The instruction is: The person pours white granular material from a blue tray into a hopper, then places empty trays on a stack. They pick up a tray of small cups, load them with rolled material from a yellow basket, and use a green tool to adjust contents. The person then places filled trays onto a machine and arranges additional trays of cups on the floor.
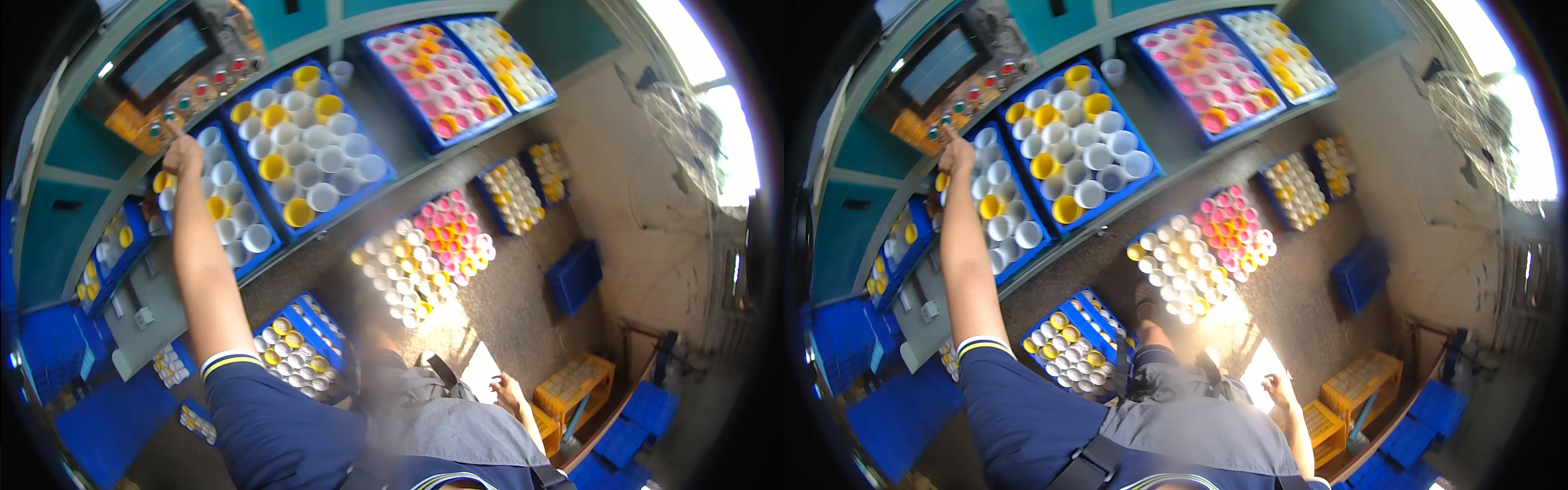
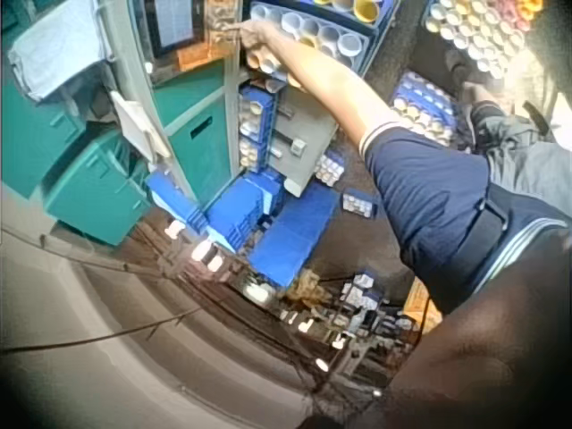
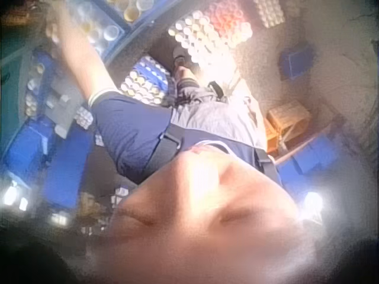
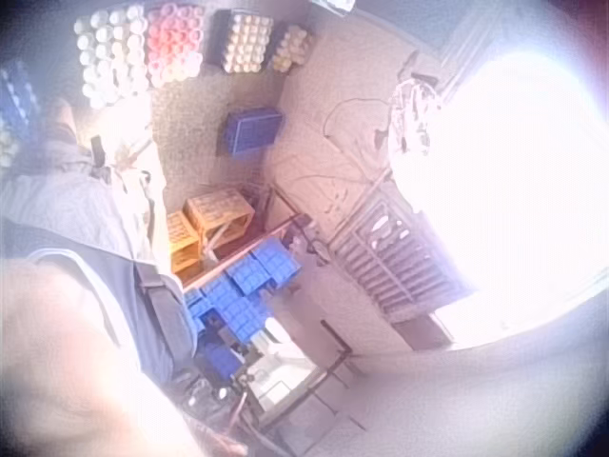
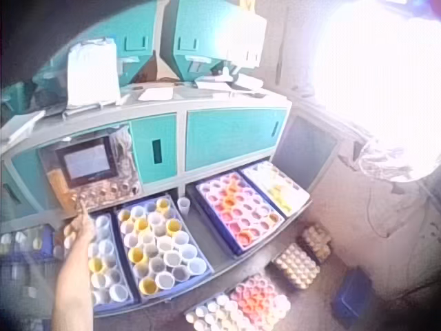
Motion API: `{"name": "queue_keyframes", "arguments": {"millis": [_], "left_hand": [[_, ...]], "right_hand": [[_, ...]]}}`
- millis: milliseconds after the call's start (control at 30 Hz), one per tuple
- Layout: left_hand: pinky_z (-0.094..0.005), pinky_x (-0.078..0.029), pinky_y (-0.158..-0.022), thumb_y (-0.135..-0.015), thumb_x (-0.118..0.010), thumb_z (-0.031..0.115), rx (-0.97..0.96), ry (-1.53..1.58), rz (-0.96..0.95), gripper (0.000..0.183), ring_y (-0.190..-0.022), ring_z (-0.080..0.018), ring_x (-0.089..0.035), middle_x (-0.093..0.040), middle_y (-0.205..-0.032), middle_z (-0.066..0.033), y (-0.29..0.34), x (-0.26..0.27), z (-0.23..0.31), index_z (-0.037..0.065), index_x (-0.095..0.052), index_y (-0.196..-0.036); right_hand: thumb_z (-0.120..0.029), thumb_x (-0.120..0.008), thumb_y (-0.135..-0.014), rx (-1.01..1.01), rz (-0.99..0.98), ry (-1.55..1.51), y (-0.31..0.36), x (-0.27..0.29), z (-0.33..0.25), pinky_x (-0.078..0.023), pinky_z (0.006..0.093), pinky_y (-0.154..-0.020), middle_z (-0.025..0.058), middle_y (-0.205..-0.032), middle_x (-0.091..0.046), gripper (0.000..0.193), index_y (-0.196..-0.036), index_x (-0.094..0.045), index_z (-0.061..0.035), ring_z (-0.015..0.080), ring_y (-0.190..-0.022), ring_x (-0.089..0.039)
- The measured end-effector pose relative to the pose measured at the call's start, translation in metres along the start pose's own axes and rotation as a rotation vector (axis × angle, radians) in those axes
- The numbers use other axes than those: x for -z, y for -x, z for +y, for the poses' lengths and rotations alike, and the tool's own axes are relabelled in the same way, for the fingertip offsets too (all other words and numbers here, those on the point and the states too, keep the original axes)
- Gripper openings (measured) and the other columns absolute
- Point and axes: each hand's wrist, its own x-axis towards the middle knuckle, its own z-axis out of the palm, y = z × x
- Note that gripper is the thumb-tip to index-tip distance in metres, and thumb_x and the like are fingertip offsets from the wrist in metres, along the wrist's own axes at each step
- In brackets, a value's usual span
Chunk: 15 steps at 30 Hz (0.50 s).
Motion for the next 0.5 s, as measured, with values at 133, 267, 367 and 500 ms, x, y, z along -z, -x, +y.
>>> {"name": "queue_keyframes", "arguments": {"millis": [133,267,367,500], "left_hand": [[-0.0481,-0.054,-0.076,-0.094,-0.051,0.019,-0.278,0.237,0.184,0.048,-0.091,-0.0395,-0.067,-0.068,-0.105,-0.0208,0.109,-0.014,0.032,0.011,-0.041,-0.140],[-0.0466,-0.053,-0.075,-0.092,-0.055,0.017,-0.708,0.831,0.019,0.025,-0.089,-0.0404,-0.066,-0.069,-0.097,-0.0216,0.327,-0.062,0.063,0.005,-0.067,-0.111],[-0.0445,-0.053,-0.078,-0.087,-0.057,0.014,-0.714,0.809,-0.592,0.025,-0.091,-0.0372,-0.068,-0.069,-0.094,-0.0234,0.534,-0.106,0.073,0.004,-0.066,-0.108],[-0.0396,-0.048,-0.099,-0.081,-0.073,0.037,-1.456,0.065,-1.462,0.066,-0.115,-0.0336,-0.062,-0.066,-0.120,-0.0195,0.727,-0.141,0.087,0.004,-0.054,-0.135]], "right_hand": [[-0.017,-0.062,-0.095,0.069,0.122,-0.211,-0.002,0.014,0.020,-0.054,0.0290,-0.075,0.0098,-0.101,-0.071,0.030,-0.120,-0.058,-0.0001,0.0157,-0.090,-0.069],[-0.018,-0.061,-0.096,0.019,0.057,-0.264,-0.011,0.020,0.082,-0.053,0.0297,-0.077,0.0096,-0.104,-0.070,0.030,-0.121,-0.058,-0.0013,0.0166,-0.093,-0.068],[-0.018,-0.062,-0.094,0.000,-0.020,-0.220,-0.029,0.022,0.152,-0.053,0.0315,-0.078,0.0117,-0.102,-0.071,0.032,-0.121,-0.059,-0.0002,0.0174,-0.091,-0.069],[-0.019,-0.061,-0.093,-0.002,-0.135,-0.065,-0.056,0.059,0.261,-0.054,0.0332,-0.083,0.0142,-0.102,-0.072,0.032,-0.119,-0.062,0.0011,0.0206,-0.090,-0.070]]}}
